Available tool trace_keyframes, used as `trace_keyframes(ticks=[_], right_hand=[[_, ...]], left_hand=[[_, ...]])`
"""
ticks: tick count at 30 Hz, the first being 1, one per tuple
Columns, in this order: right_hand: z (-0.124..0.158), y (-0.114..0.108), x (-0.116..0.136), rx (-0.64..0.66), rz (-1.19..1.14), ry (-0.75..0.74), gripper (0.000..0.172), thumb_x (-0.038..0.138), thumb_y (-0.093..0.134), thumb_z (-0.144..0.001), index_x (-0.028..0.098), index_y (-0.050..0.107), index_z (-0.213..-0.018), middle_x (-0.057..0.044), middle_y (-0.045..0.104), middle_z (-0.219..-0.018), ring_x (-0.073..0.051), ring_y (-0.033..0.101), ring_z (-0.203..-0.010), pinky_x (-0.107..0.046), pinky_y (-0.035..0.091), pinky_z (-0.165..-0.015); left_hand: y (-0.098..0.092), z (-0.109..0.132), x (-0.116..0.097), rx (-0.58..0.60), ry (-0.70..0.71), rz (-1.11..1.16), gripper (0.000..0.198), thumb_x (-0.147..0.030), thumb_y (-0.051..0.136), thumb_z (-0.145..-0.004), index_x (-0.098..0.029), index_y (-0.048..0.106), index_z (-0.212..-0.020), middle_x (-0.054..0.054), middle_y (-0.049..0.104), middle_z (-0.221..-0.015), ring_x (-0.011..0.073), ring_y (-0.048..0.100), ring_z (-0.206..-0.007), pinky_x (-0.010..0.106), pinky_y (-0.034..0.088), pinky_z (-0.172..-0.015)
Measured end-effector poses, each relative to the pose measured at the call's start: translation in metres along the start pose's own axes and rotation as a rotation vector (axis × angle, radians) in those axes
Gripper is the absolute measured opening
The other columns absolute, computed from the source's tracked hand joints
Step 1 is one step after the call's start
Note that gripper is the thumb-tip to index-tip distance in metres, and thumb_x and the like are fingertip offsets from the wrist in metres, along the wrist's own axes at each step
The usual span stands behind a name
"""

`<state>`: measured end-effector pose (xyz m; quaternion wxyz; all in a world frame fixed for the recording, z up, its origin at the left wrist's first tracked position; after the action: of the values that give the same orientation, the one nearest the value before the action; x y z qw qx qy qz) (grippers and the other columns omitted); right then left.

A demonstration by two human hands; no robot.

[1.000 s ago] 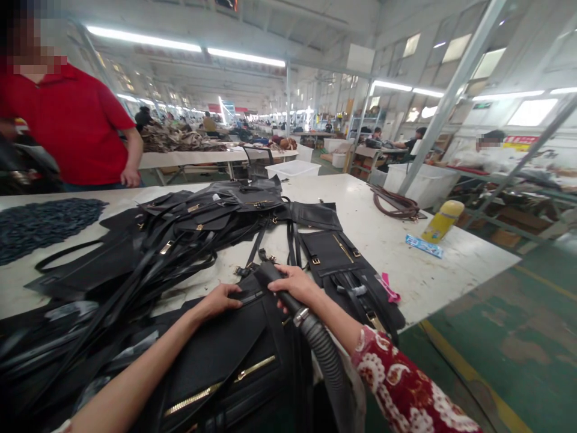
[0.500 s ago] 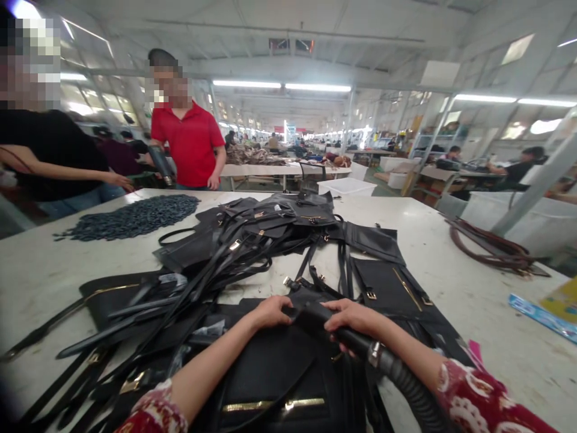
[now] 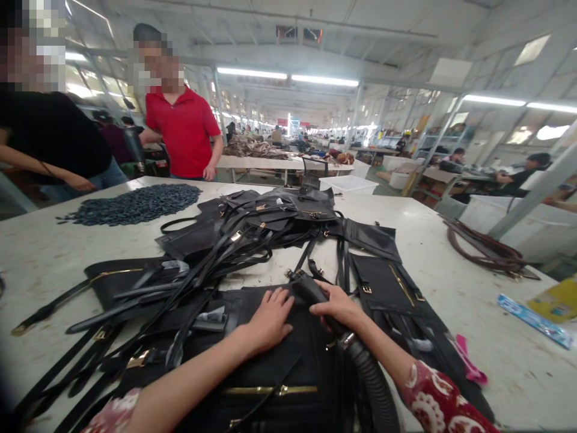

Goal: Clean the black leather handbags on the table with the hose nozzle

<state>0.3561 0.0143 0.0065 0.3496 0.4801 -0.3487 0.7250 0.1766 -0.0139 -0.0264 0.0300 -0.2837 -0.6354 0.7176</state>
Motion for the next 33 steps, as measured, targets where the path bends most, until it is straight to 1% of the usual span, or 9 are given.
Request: trace_keyframes(ticks=[3,6,10,12,15,19,23,28,33], right_hand=[[0.011,0.004,0.013,-0.034,0.03,-0.039,0.08,0.016,0.061,-0.059,0.02,0.028,-0.132,0.009,0.052,-0.044,-0.011,0.048,-0.036,-0.02,0.041,-0.035],[0.019,0.016,0.031,0.017,0.056,-0.057,0.08,0.013,0.059,-0.059,0.022,0.027,-0.132,0.008,0.053,-0.047,-0.011,0.048,-0.036,-0.02,0.041,-0.035],[0.02,0.043,0.056,0.183,0.066,-0.036,0.078,0.01,0.057,-0.057,0.023,0.033,-0.13,0.007,0.056,-0.049,-0.01,0.049,-0.035,-0.018,0.041,-0.034],[0.016,0.057,0.066,0.233,0.037,-0.04,0.077,0.008,0.058,-0.056,0.024,0.036,-0.128,0.008,0.056,-0.048,-0.01,0.049,-0.035,-0.017,0.041,-0.033],[0.004,0.073,0.076,0.285,0.001,-0.054,0.075,0.008,0.059,-0.055,0.024,0.039,-0.126,0.007,0.056,-0.049,-0.01,0.05,-0.036,-0.017,0.042,-0.034],[-0.016,0.09,0.08,0.347,0.006,-0.038,0.073,0.007,0.061,-0.055,0.026,0.042,-0.123,0.008,0.056,-0.049,-0.01,0.053,-0.038,-0.017,0.043,-0.036],[-0.037,0.11,0.081,0.41,0.029,-0.034,0.07,0.007,0.061,-0.055,0.025,0.045,-0.121,0.007,0.057,-0.05,-0.011,0.054,-0.039,-0.018,0.044,-0.037],[-0.058,0.133,0.085,0.35,0.019,-0.077,0.067,0.009,0.061,-0.056,0.024,0.046,-0.119,0.007,0.055,-0.046,-0.012,0.053,-0.038,-0.02,0.044,-0.037],[-0.056,0.11,0.089,0.207,0.007,-0.114,0.069,0.012,0.061,-0.058,0.025,0.041,-0.123,0.008,0.054,-0.046,-0.012,0.054,-0.039,-0.019,0.045,-0.038]], left_hand=[[-0.001,0.049,-0.024,0.017,0.18,-0.029,0.065,-0.034,0.057,-0.067,-0.017,0.037,-0.127,0.014,0.028,-0.139,0.0311,0.012,-0.129,0.051,0.003,-0.103],[-0.022,0.082,-0.014,0.024,0.182,0.035,0.057,-0.028,0.055,-0.069,-0.024,0.041,-0.124,0.008,0.039,-0.133,0.0282,0.021,-0.127,0.051,0.005,-0.103],[-0.072,0.077,0.067,-0.245,-0.239,0.332,0.051,-0.025,0.052,-0.067,-0.018,0.048,-0.118,0.01,0.048,-0.125,0.0264,0.032,-0.122,0.043,0.016,-0.103],[-0.082,0.066,0.109,-0.198,-0.407,0.549,0.049,-0.025,0.059,-0.057,-0.014,0.058,-0.105,0.011,0.061,-0.104,0.029,0.047,-0.108,0.041,0.031,-0.094],[-0.077,0.059,0.142,-0.147,-0.454,0.69,0.04,-0.023,0.061,-0.049,-0.01,0.063,-0.087,0.007,0.066,-0.075,0.0251,0.06,-0.078,0.035,0.044,-0.073],[-0.06,0.067,0.146,-0.187,-0.463,0.842,0.03,-0.022,0.059,-0.05,-0.011,0.065,-0.077,0.004,0.065,-0.07,0.0186,0.06,-0.066,0.028,0.044,-0.063],[-0.057,0.073,0.144,-0.246,-0.481,0.936,0.027,-0.02,0.061,-0.049,-0.013,0.067,-0.075,0.001,0.064,-0.066,0.0162,0.058,-0.062,0.026,0.041,-0.061],[-0.057,0.074,0.148,-0.293,-0.5,1.011,0.027,-0.018,0.062,-0.047,-0.012,0.066,-0.073,0.002,0.064,-0.067,0.0166,0.057,-0.065,0.026,0.041,-0.064],[-0.056,0.075,0.145,-0.278,-0.485,1.053,0.03,-0.027,0.066,-0.05,-0.012,0.065,-0.076,0.003,0.062,-0.064,0.0154,0.056,-0.059,0.026,0.041,-0.061]])
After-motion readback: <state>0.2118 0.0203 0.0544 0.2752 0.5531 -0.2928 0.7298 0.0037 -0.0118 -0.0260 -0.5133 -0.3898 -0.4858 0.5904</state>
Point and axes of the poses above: each hand's wrist, its own z-axis away from the middle knuckle, its own y-axis out of the palm, x = y × z, the point moved 2 cm from there along -z, towards the middle knuckle
